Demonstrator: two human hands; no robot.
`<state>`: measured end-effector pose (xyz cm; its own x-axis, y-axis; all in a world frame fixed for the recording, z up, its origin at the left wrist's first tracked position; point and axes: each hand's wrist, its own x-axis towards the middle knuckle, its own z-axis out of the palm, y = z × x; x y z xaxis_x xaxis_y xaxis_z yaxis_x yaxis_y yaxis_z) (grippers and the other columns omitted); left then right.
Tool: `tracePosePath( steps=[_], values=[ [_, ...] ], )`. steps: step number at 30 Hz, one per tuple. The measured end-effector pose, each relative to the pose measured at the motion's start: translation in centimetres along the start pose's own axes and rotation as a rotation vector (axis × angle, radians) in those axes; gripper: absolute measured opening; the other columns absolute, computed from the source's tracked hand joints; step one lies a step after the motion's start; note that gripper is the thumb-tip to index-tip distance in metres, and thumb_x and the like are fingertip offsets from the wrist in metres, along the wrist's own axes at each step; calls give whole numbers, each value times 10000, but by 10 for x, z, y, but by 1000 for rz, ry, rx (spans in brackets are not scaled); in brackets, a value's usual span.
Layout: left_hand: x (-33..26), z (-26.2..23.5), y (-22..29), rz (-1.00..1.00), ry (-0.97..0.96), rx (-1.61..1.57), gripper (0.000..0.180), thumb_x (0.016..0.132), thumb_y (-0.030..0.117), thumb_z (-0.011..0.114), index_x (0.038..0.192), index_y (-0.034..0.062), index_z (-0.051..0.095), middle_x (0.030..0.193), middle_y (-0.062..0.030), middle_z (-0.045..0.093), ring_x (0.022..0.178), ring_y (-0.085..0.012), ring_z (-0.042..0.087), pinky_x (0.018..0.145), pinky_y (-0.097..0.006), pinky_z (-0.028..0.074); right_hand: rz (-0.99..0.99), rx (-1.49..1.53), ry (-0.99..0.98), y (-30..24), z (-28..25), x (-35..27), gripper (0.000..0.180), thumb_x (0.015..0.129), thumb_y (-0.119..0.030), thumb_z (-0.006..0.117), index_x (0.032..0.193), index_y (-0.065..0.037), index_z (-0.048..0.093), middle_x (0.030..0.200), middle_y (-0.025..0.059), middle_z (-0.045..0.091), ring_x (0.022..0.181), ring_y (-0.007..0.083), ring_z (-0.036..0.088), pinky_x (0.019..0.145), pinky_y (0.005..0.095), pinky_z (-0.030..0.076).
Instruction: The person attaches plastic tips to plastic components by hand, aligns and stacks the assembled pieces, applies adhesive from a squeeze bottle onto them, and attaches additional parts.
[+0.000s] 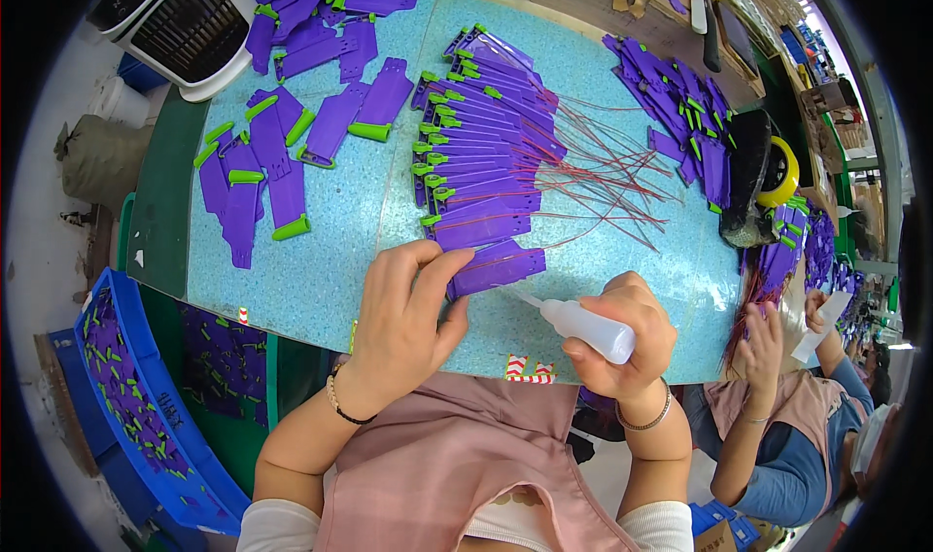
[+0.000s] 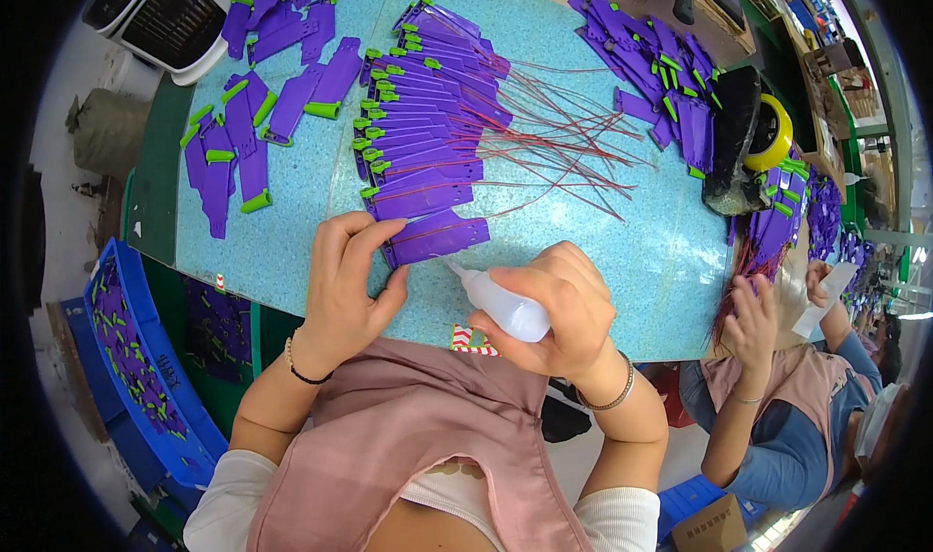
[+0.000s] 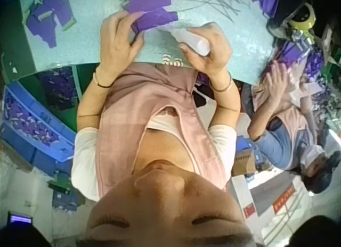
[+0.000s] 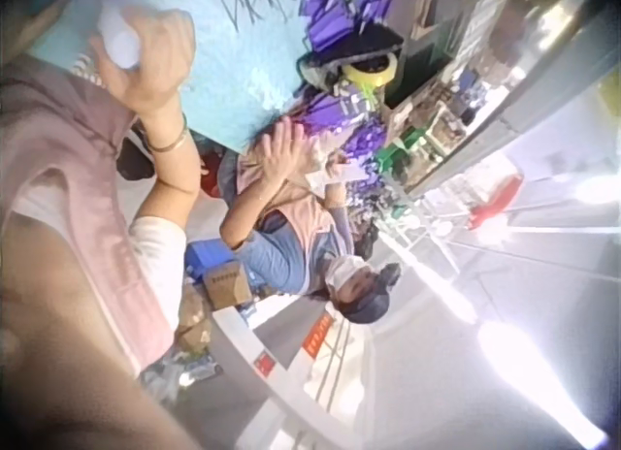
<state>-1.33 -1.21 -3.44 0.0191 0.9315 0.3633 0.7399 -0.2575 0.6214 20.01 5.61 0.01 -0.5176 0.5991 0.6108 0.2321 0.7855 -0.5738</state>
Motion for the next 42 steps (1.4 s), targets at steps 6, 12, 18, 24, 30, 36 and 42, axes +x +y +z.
tracePosePath(
  steps=[6,12,18,24,30,36,42],
  values=[
    [1,1,0,8,3,-1,537,673,-10,707,1178,41,532,1054,-141,477,944,-315,490,826,-386,412,14,-7,-2,-1,1,1,412,632,-144,845,948,-17,613,664,86,592,526,234,520,505,320,393],
    [0,0,-1,15,13,4,541,676,-10,706,1184,38,530,1053,-143,479,943,-316,493,827,-387,416,-18,-23,-24,-2,-1,5,400,639,-147,838,944,-17,614,654,79,580,525,231,509,503,317,382],
    [1,0,1,-10,1,21,537,682,8,703,1189,36,526,1064,-149,488,956,-323,497,834,-394,413,-2,-50,25,-1,-3,5,419,646,-163,844,970,-26,617,696,77,605,565,233,535,537,317,401],
    [2,0,1,-5,1,3,544,681,14,704,1193,29,521,1056,-153,494,957,-327,498,836,-395,412,-55,-50,-3,1,10,9,426,663,-180,838,995,-26,621,715,73,622,585,229,549,549,314,408],
    [0,1,0,-8,12,11,557,681,20,711,1202,30,516,1054,-152,495,954,-327,497,834,-396,413,-11,-61,14,-1,-3,5,424,663,-190,834,991,-22,623,736,78,632,605,221,571,555,314,424],
    [0,2,-1,-5,17,-10,582,681,22,714,1225,31,508,1069,-155,498,970,-331,498,846,-399,414,-26,102,-17,-6,13,10,425,644,-168,840,979,-14,629,703,68,611,590,212,575,554,305,431],
    [0,2,0,2,21,-5,597,681,22,714,1238,33,502,1079,-157,499,980,-331,498,859,-406,410,-42,72,-45,-5,12,9,429,654,-179,839,989,-11,630,726,77,629,605,218,576,564,312,439]
  ],
)
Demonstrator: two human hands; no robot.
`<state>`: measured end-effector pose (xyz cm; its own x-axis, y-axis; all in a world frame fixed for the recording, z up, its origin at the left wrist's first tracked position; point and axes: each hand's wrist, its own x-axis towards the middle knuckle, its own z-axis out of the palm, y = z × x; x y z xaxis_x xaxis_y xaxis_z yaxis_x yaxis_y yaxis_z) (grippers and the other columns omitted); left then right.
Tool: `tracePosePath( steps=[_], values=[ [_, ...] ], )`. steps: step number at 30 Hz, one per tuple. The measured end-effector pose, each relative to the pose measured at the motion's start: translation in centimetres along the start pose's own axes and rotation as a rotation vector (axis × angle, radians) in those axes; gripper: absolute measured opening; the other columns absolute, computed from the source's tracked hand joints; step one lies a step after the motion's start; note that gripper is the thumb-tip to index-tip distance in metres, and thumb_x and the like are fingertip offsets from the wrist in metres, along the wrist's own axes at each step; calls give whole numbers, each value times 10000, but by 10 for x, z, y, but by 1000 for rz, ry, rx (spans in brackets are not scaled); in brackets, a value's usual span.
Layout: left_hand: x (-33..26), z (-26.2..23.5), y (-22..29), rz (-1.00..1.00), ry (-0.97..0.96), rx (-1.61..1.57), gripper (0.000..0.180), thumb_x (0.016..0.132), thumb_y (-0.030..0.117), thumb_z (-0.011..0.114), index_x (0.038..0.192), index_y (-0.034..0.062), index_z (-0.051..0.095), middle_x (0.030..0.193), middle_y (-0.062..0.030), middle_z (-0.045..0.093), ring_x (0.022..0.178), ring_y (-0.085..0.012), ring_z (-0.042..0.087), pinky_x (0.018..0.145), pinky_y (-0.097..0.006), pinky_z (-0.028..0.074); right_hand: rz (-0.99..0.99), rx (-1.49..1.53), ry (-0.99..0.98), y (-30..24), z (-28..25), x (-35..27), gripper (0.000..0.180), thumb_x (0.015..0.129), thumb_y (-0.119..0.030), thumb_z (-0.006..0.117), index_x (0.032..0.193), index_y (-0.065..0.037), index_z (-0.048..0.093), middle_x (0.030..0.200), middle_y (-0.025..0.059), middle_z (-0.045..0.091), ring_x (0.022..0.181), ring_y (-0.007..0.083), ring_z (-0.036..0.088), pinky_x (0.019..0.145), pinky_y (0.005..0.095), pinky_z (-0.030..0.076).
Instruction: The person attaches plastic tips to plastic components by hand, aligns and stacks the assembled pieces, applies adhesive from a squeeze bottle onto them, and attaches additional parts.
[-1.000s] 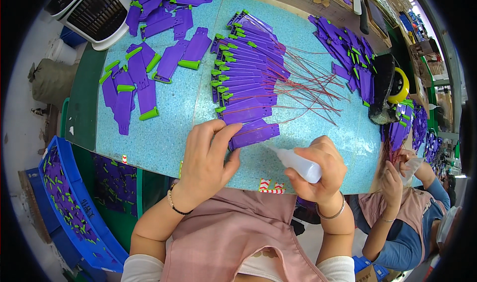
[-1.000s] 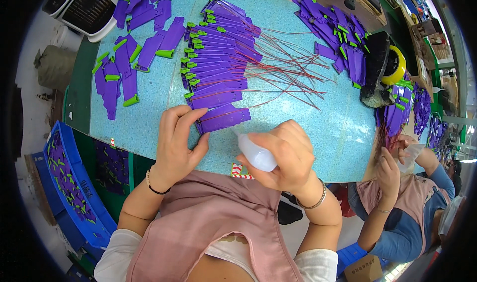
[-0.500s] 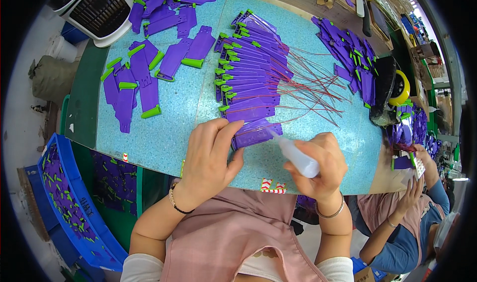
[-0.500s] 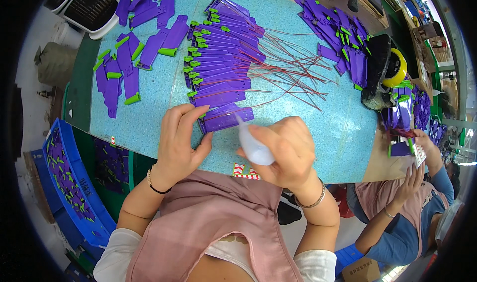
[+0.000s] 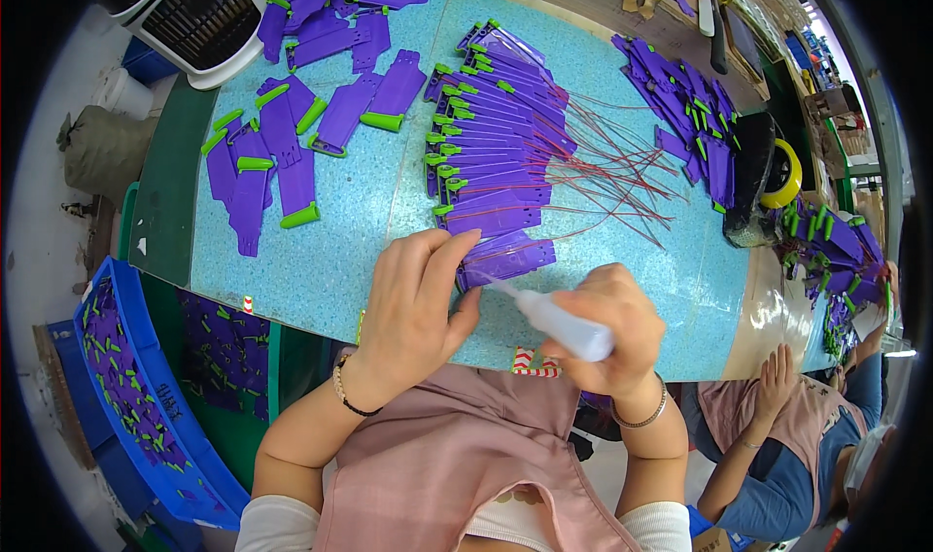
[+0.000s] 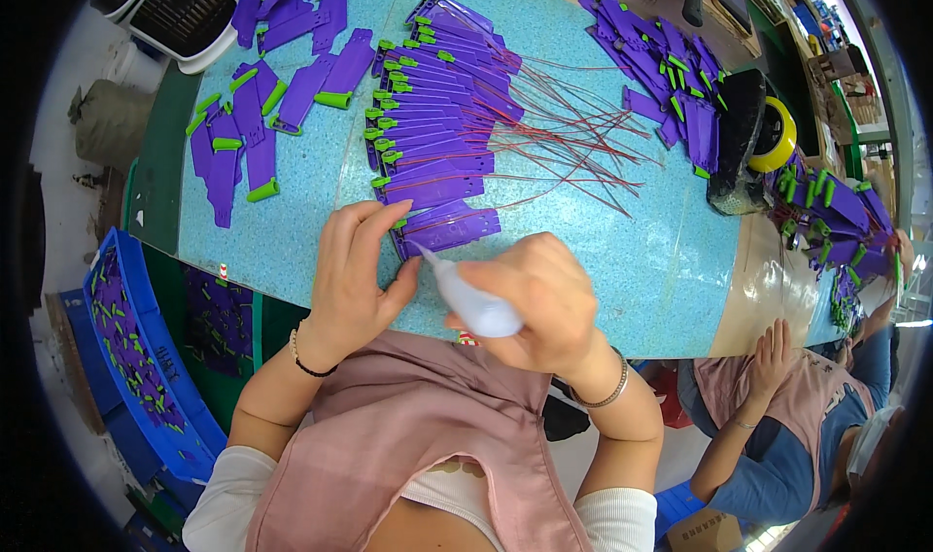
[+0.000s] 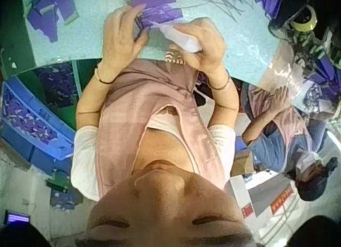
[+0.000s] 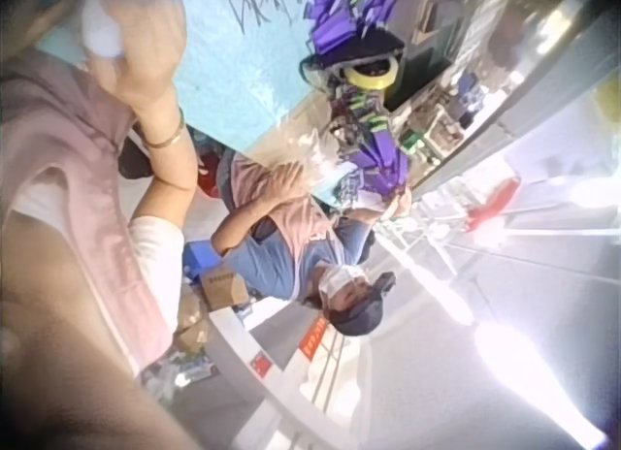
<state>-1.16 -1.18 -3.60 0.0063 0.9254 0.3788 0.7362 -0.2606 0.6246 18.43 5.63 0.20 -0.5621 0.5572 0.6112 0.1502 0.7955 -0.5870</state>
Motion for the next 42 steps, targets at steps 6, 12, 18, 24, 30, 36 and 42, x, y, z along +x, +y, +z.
tracePosePath(
  steps=[6,12,18,24,30,36,42],
  values=[
    [7,-2,20,7,-26,14,595,707,120,746,1245,49,502,1135,-154,495,1025,-334,492,879,-424,389,207,31,276,13,-21,-15,354,800,-188,748,1020,40,590,859,147,655,686,218,593,598,308,468],
    [15,1,-3,-64,39,104,512,724,26,704,1197,41,507,1114,-150,482,1032,-341,479,890,-412,381,145,-65,75,12,-17,-4,390,669,-103,824,984,3,621,798,115,648,635,218,574,575,296,444],
    [8,3,-3,-21,70,16,567,676,-40,675,1209,38,498,1070,-136,475,979,-330,479,852,-417,392,46,-75,47,8,-8,2,405,641,-126,844,966,-18,629,703,91,616,574,229,546,533,307,403],
    [10,3,-4,-23,66,-1,577,679,-41,673,1223,40,498,1065,-135,473,972,-326,476,848,-412,393,20,-127,13,6,-8,6,401,639,-121,838,963,-17,627,697,81,608,564,226,533,532,310,403],
    [11,2,-3,-53,42,-24,553,722,-23,670,1240,38,486,1082,-156,461,999,-330,479,896,-401,386,30,-140,51,9,-9,6,410,634,-117,834,977,-23,629,710,76,617,573,225,538,556,310,408],
    [10,2,-4,-69,17,-31,553,730,-15,668,1248,36,481,1090,-162,464,1014,-336,478,899,-401,387,-23,-199,3,11,-4,10,437,633,-118,834,1006,-26,625,752,74,640,626,219,584,572,313,421],
    [10,3,-4,-42,48,-23,577,710,-3,682,1249,25,478,1091,-146,470,996,-333,476,860,-410,391,1,-52,35,5,-3,10,422,643,-143,836,993,-24,632,750,69,635,635,220,592,569,308,438]
  ],
)
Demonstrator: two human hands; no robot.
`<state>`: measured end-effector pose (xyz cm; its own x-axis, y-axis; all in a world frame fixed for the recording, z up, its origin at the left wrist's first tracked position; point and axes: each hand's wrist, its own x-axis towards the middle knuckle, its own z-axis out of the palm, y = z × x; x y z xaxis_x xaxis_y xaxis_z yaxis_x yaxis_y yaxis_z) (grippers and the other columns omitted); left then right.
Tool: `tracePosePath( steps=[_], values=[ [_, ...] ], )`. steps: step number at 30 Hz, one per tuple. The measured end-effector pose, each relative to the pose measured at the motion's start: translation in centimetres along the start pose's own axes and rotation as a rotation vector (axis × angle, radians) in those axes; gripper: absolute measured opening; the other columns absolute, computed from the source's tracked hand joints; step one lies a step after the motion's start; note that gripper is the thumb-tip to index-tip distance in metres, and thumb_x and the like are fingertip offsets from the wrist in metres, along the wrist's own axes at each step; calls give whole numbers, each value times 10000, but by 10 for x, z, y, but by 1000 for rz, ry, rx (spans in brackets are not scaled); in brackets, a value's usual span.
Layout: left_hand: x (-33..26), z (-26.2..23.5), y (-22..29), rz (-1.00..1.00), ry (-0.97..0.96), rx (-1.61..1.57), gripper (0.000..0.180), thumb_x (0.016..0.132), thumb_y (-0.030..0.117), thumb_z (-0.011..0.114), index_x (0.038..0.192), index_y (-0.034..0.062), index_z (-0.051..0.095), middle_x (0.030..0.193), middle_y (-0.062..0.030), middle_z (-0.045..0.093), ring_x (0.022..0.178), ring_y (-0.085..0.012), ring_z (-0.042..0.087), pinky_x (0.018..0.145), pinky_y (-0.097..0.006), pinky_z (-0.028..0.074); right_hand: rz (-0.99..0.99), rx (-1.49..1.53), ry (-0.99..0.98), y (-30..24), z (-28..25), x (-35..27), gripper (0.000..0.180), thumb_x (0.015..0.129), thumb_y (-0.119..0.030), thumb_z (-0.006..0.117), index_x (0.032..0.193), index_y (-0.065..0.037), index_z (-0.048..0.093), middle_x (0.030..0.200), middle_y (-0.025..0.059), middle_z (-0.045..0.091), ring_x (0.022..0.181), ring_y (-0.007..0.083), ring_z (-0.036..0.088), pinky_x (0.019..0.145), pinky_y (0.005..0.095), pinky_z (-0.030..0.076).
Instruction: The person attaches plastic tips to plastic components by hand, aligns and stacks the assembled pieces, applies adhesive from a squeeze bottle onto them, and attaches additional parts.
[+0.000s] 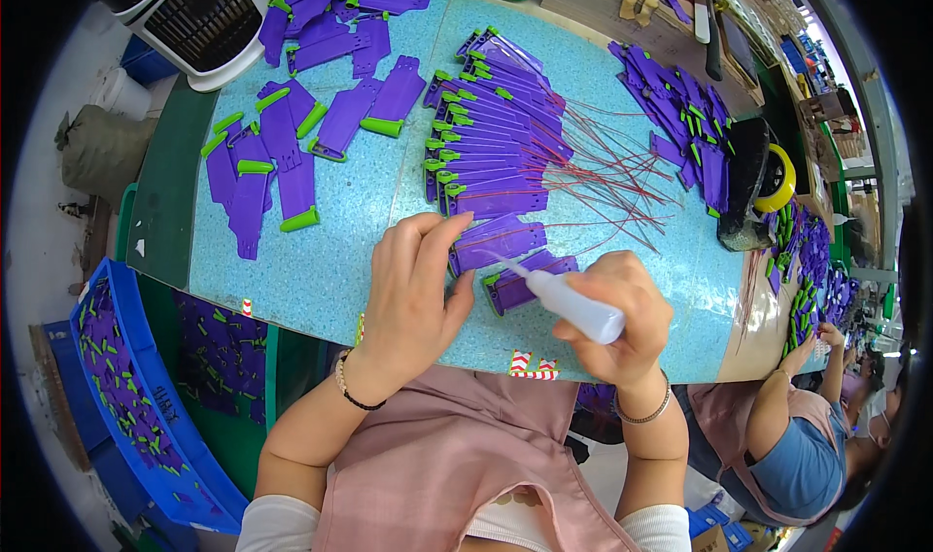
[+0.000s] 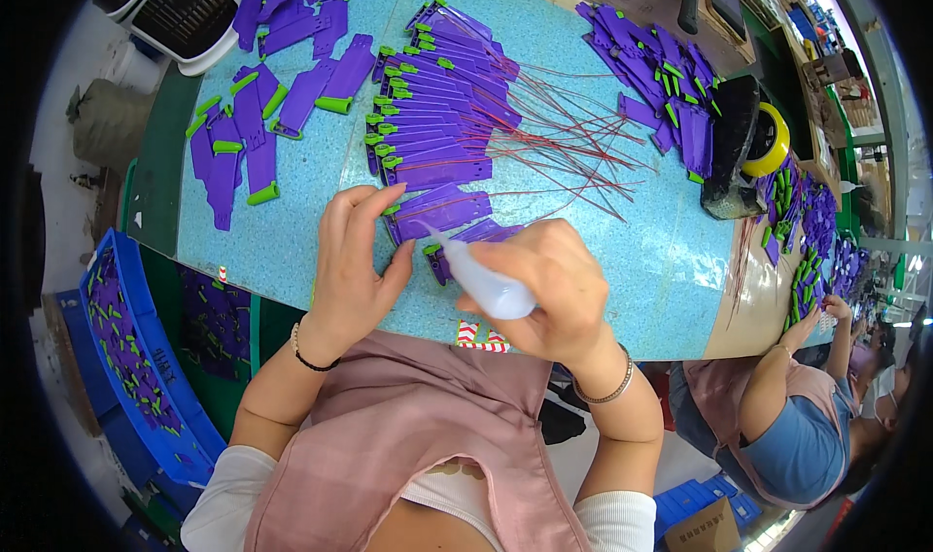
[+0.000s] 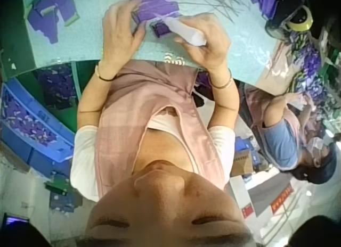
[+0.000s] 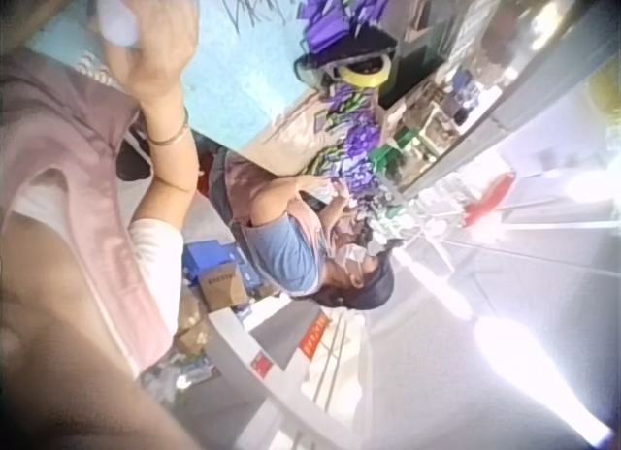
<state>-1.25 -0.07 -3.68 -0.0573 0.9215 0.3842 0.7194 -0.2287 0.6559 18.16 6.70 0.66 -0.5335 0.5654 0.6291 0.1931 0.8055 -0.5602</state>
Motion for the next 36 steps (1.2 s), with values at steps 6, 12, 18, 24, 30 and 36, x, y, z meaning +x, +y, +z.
tracePosePath(
  steps=[6,12,18,24,30,36],
  values=[
    [2,1,0,1,-8,-10,591,711,-2,681,1261,19,466,1089,-151,469,999,-336,477,854,-408,395,-13,42,-62,1,9,0,414,646,-151,834,993,-36,640,752,69,631,645,227,597,572,305,434],
    [2,-7,11,-80,-135,-239,584,719,22,675,1264,26,466,1154,-145,476,1020,-305,502,843,-414,398,146,-11,113,7,-13,-10,389,855,-277,702,1048,35,574,829,103,601,711,177,554,645,284,438],
    [21,-4,-2,56,-5,187,541,729,32,687,1234,58,495,1122,-124,490,1047,-307,486,899,-407,370,172,-25,88,13,-16,-8,383,699,-100,807,1015,0,615,815,112,650,664,207,590,600,295,464],
    [8,-2,-3,3,-16,133,541,707,23,701,1212,66,511,1091,-124,486,1023,-308,483,884,-400,369,27,-73,2,6,-6,-2,443,605,-111,850,982,-28,631,747,95,633,628,237,571,561,316,420],
    [7,-1,-2,-4,-8,99,555,710,14,696,1229,64,505,1098,-135,475,1029,-315,476,899,-400,366,14,-96,-40,3,-4,-1,440,599,-91,844,976,-22,630,742,88,631,617,237,563,556,322,413],
    [7,0,-4,-12,-6,85,559,719,13,689,1240,53,493,1099,-142,475,1032,-322,475,900,-405,367,38,-115,13,7,-5,-2,433,608,-96,836,985,-28,635,765,81,642,626,228,567,588,320,423]
  ],
)
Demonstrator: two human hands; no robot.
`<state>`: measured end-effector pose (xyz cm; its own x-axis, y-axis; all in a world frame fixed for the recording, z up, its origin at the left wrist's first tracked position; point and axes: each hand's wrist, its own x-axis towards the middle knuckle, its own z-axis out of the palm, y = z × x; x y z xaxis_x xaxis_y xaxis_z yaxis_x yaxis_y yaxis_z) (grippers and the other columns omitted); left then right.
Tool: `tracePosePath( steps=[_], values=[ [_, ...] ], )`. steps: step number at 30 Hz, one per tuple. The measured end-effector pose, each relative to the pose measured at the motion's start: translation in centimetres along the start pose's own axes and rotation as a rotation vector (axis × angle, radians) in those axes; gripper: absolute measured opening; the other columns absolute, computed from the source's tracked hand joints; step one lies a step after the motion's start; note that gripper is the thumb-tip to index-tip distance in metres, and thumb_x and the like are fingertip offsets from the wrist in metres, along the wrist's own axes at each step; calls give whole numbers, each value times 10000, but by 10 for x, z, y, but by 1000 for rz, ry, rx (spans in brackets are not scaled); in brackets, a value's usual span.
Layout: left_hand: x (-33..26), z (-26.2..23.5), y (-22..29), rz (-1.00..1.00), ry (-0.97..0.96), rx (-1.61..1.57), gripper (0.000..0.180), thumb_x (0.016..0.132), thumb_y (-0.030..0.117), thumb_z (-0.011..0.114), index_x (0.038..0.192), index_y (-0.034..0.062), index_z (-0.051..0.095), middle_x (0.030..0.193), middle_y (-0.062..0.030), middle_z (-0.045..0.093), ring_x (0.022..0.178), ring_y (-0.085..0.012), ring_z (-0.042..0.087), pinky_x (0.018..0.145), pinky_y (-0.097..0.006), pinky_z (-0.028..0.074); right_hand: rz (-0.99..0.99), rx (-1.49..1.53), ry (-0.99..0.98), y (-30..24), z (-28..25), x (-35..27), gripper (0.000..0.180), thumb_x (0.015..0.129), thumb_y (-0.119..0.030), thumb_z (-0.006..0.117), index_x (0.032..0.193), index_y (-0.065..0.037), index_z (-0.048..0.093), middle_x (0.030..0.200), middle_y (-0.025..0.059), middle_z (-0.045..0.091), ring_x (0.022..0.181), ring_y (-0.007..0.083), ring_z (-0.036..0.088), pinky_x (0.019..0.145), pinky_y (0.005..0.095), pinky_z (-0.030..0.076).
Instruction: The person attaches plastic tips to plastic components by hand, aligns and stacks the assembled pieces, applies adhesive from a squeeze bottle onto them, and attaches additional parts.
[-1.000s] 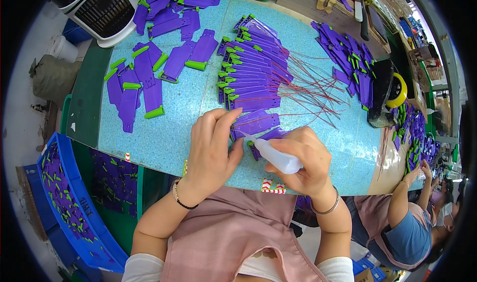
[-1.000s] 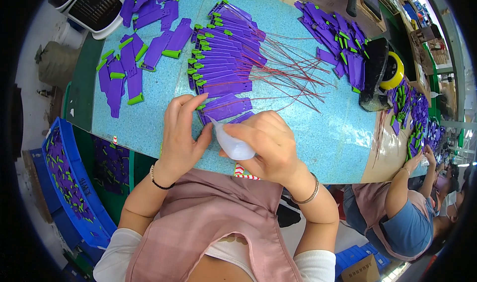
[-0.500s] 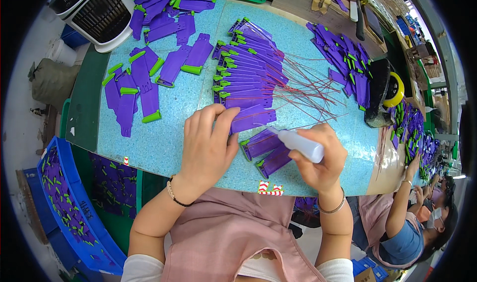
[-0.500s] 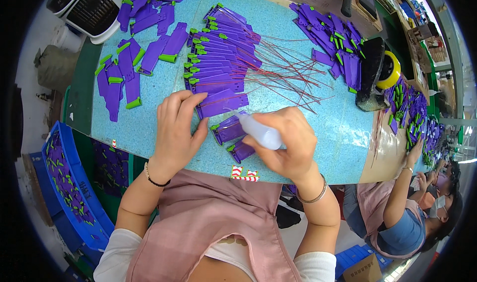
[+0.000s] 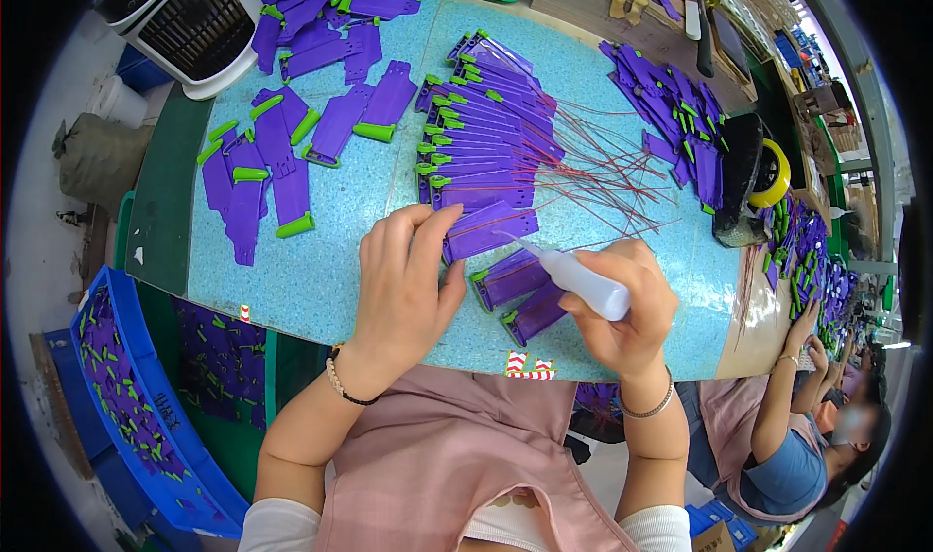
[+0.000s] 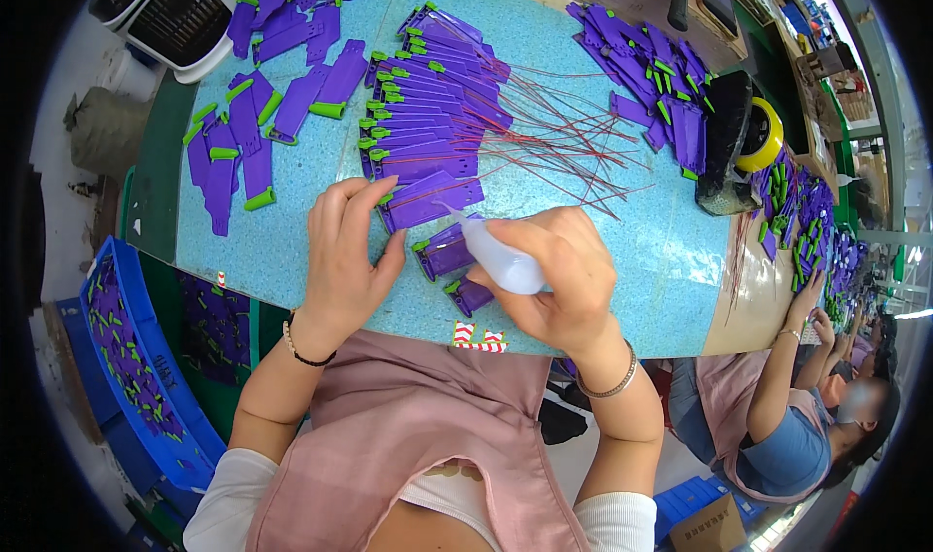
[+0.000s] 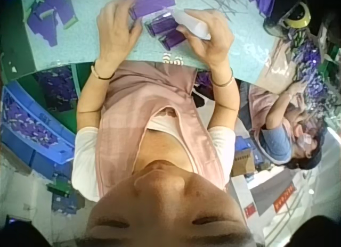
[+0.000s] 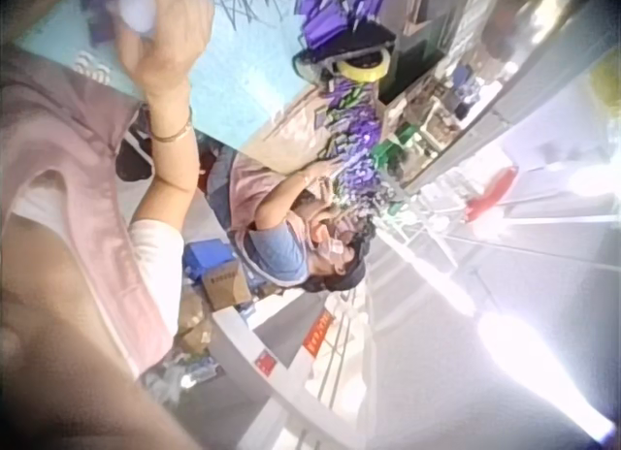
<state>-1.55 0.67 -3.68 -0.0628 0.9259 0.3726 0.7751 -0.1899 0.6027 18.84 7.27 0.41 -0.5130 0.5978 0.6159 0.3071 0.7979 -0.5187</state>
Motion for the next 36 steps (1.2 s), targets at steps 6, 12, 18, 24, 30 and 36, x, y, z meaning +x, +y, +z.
tracePosePath(
  steps=[6,12,18,24,30,36],
  values=[
    [0,0,0,-4,0,0,570,726,20,685,1256,47,477,1107,-151,476,1039,-331,475,905,-413,369,-51,-21,-22,-1,6,7,446,615,-105,834,1009,-34,636,784,80,649,647,228,578,596,317,431],
    [0,-1,-1,24,24,35,592,715,27,687,1264,32,467,1105,-143,478,1001,-320,486,859,-416,392,-5,101,16,-3,6,3,425,619,-119,836,988,-28,647,773,71,643,656,230,589,594,309,446],
    [1,2,-1,40,27,20,594,728,35,676,1277,30,450,1113,-156,485,1008,-332,486,867,-421,387,-43,132,-82,-7,15,7,423,624,-126,836,991,-34,647,777,75,642,668,234,609,594,314,453],
    [1,-8,1,-16,-86,-99,538,758,52,647,1263,28,461,1148,-146,494,1027,-322,492,875,-417,379,115,120,80,0,-3,-2,394,682,-121,819,1010,-8,634,838,115,663,696,230,611,622,310,478],
    [22,-12,2,74,38,84,488,744,21,664,1209,48,519,1149,-131,506,1049,-304,493,903,-399,372,159,79,88,3,-5,-1,387,680,-70,807,1015,-13,622,818,109,660,685,223,601,616,306,467],
    [12,-2,-2,29,-16,53,528,704,9,700,1200,56,525,1072,-133,486,1023,-319,481,894,-399,380,32,27,-1,0,0,1,434,623,-99,845,996,-40,630,792,85,652,642,225,574,586,314,442]
  ],
)
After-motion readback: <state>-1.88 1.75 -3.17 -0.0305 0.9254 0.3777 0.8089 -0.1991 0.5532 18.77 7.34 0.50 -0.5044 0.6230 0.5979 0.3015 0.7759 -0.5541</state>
